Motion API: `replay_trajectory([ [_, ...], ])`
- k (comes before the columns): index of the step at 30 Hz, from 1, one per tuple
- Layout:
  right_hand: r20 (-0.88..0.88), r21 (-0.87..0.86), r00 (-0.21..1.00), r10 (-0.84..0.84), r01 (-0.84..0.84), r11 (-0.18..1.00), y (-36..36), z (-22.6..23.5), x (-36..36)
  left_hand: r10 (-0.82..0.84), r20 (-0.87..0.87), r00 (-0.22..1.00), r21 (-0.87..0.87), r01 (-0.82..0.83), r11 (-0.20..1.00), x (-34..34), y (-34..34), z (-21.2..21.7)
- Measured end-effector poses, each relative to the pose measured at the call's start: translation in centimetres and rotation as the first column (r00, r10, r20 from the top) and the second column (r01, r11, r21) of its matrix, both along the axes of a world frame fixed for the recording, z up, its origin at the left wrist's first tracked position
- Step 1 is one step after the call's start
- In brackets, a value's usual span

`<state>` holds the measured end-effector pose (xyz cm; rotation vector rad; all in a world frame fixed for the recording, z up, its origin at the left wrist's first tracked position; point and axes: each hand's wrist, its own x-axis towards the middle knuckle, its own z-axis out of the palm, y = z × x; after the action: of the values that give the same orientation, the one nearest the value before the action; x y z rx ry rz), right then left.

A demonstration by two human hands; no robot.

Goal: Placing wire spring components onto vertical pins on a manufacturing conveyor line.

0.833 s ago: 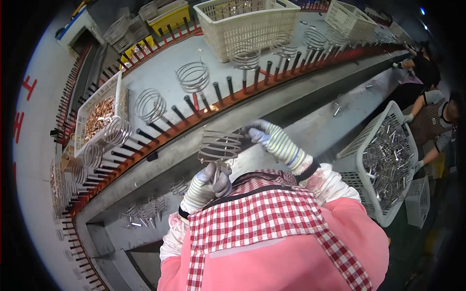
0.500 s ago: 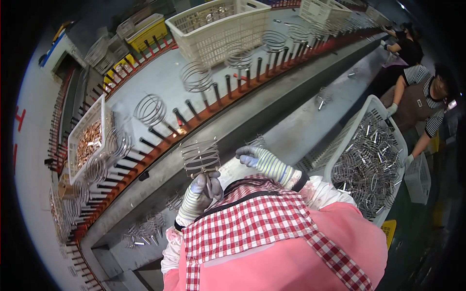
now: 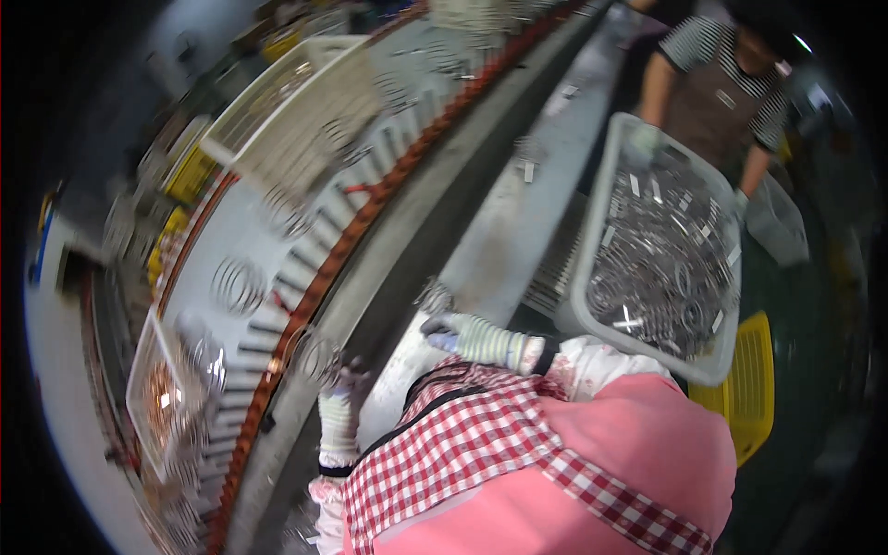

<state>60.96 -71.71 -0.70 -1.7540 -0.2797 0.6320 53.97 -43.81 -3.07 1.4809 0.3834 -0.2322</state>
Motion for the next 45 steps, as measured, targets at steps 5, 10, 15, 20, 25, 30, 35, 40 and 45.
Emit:
replay_trajectory([
  [5, 0.037, -0.084, 0.997, -0.072, 0.075, 0.994, -1.3, 2.5, 0.5, 0.110, 0.095, 0.989, 0.040, -0.114, 0.993, 1.8, 6.5, -9.6],
  [10, 0.350, -0.250, 0.937, 0.000, 0.093, 0.964, -2.8, 9.5, 2.9, 0.173, 0.019, 0.985, 0.041, -0.173, 0.984, 4.8, 6.2, -8.8],
  [15, 0.564, -0.463, 0.713, 0.415, -0.142, 0.875, -1.9, 20.3, 3.3, 0.118, 0.001, 0.993, 0.075, -0.118, 0.990, 5.9, 7.9, -9.5],
  [20, 0.577, -0.443, 0.673, 0.462, -0.216, 0.870, -2.5, 22.1, 6.3, 0.114, 0.041, 0.993, 0.131, -0.119, 0.984, 5.7, 10.0, -13.4],
  [25, 0.523, -0.525, 0.707, 0.476, -0.173, 0.833, -5.1, 24.0, 8.5, 0.073, 0.005, 0.997, 0.266, -0.071, 0.961, 9.7, 7.3, -13.4],
  [30, 0.467, -0.640, 0.767, 0.440, -0.050, 0.767, -9.0, 26.5, 10.1, -0.053, -0.028, 0.998, 0.351, 0.060, 0.934, 10.1, 6.0, -14.9],
  [35, 0.437, -0.746, 0.826, 0.356, 0.111, 0.657, -13.4, 29.0, 11.6, -0.221, -0.045, 0.974, 0.425, 0.219, 0.878, 15.3, 2.0, -16.6],
  [40, 0.458, -0.795, 0.845, 0.276, 0.250, 0.553, -17.6, 31.0, 12.8, -0.334, -0.059, 0.941, 0.541, 0.312, 0.781, 19.7, -0.6, -15.8],
  [45, 0.503, -0.797, 0.837, 0.216, 0.352, 0.490, -21.8, 31.2, 15.2, -0.375, -0.106, 0.921, 0.681, 0.342, 0.648, 19.2, -4.5, -15.8],
])
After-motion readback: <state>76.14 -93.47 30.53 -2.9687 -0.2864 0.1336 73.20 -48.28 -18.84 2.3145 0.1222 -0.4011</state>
